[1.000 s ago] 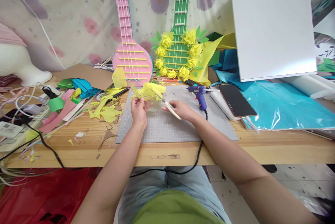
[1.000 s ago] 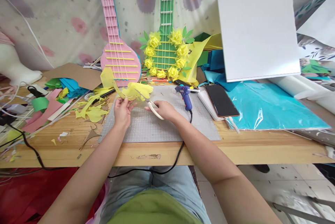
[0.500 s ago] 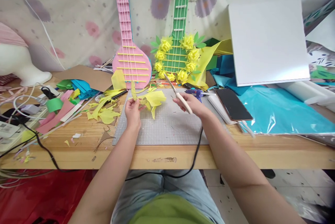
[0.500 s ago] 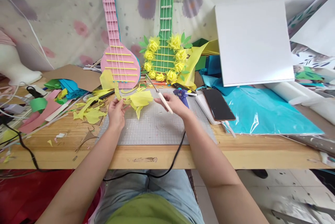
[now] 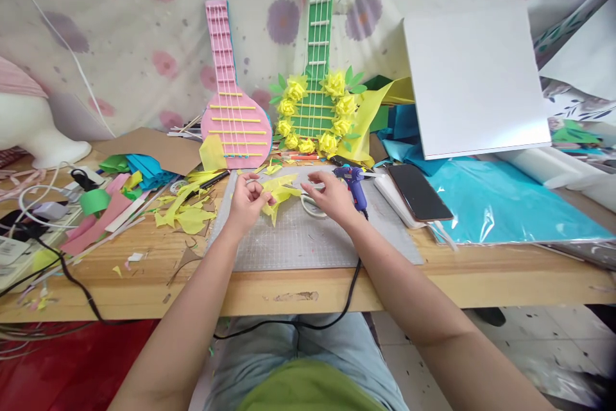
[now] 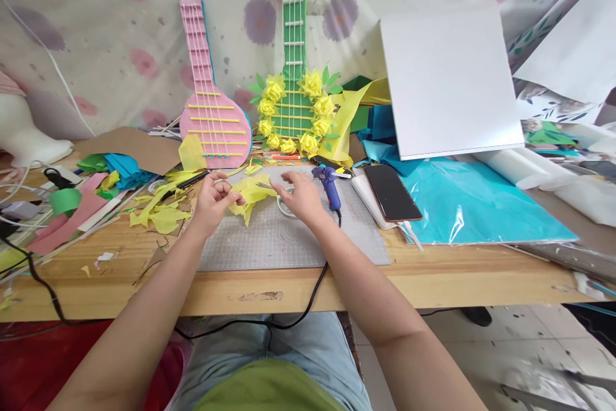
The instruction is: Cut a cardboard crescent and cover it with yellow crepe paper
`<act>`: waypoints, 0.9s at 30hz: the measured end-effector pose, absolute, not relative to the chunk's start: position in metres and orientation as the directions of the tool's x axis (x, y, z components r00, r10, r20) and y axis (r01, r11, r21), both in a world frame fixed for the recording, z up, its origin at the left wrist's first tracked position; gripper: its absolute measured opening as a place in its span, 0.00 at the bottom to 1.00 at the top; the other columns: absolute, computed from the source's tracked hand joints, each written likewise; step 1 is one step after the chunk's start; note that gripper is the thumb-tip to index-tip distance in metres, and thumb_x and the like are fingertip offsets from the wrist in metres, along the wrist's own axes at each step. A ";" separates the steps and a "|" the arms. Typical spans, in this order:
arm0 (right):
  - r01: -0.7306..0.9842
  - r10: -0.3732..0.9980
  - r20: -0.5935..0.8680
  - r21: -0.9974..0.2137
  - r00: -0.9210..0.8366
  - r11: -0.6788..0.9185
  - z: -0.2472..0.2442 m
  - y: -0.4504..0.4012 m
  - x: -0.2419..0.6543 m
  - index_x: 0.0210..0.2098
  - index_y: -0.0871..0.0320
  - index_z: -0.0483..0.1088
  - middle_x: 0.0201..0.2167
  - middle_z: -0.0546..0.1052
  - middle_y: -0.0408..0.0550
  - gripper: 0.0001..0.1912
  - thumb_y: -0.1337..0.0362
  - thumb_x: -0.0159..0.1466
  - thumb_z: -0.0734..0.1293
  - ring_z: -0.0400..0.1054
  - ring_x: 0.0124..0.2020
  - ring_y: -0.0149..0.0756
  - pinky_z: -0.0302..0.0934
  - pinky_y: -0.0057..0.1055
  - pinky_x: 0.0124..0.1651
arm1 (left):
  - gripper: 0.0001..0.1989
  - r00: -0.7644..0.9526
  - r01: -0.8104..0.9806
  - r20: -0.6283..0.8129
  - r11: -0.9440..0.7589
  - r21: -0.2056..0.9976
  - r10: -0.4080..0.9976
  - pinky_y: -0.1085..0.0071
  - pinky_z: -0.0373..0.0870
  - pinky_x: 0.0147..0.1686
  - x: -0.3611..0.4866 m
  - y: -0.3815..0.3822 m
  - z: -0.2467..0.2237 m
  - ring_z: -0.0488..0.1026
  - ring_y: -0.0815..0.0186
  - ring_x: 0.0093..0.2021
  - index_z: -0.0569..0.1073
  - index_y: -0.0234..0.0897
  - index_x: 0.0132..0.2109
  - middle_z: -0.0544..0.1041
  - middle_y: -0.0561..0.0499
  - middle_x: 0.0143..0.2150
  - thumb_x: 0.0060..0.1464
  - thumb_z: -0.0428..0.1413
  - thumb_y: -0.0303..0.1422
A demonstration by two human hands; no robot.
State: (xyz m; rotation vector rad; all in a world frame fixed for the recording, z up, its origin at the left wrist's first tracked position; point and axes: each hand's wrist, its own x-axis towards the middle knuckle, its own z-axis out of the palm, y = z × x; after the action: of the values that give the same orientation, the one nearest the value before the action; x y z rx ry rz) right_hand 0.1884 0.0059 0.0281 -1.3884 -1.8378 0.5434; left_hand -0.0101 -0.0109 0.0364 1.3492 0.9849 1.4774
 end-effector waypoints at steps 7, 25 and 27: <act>0.153 0.971 0.105 -0.978 -0.213 0.140 0.025 0.011 0.184 0.29 0.58 0.65 0.20 0.69 0.40 0.16 0.52 0.50 0.67 0.62 0.20 0.27 0.58 0.27 0.24 | 0.25 0.153 0.045 0.104 -0.112 0.993 0.983 0.74 0.67 0.24 0.007 -0.008 0.042 0.75 0.65 0.25 0.61 0.37 0.44 0.71 0.57 0.23 0.38 0.63 0.31; 0.037 0.984 -0.101 -0.993 0.145 -0.108 -0.005 0.030 0.182 0.33 0.55 0.54 0.22 0.70 0.38 0.03 0.66 0.61 0.57 0.64 0.20 0.24 0.61 0.22 0.23 | 0.22 0.147 0.858 0.184 -0.218 0.466 0.972 0.43 0.48 0.54 -0.001 0.017 0.004 0.56 0.41 0.59 0.73 0.45 0.46 0.67 0.41 0.55 0.40 0.57 0.27; 0.118 0.990 -0.050 -0.991 0.130 -0.066 -0.009 0.030 0.180 0.34 0.55 0.55 0.22 0.70 0.37 0.02 0.67 0.60 0.56 0.64 0.20 0.24 0.61 0.23 0.25 | 0.19 0.157 0.890 0.137 -0.200 0.410 0.978 0.49 0.56 0.51 -0.009 0.019 -0.003 0.62 0.44 0.54 0.75 0.44 0.42 0.69 0.41 0.52 0.44 0.50 0.23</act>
State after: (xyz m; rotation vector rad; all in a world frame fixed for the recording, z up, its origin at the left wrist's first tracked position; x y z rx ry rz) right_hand 0.1800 0.0299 -0.0091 -1.3997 -1.1734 1.0957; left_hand -0.0090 0.0186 -0.0026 2.1991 1.8187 0.5511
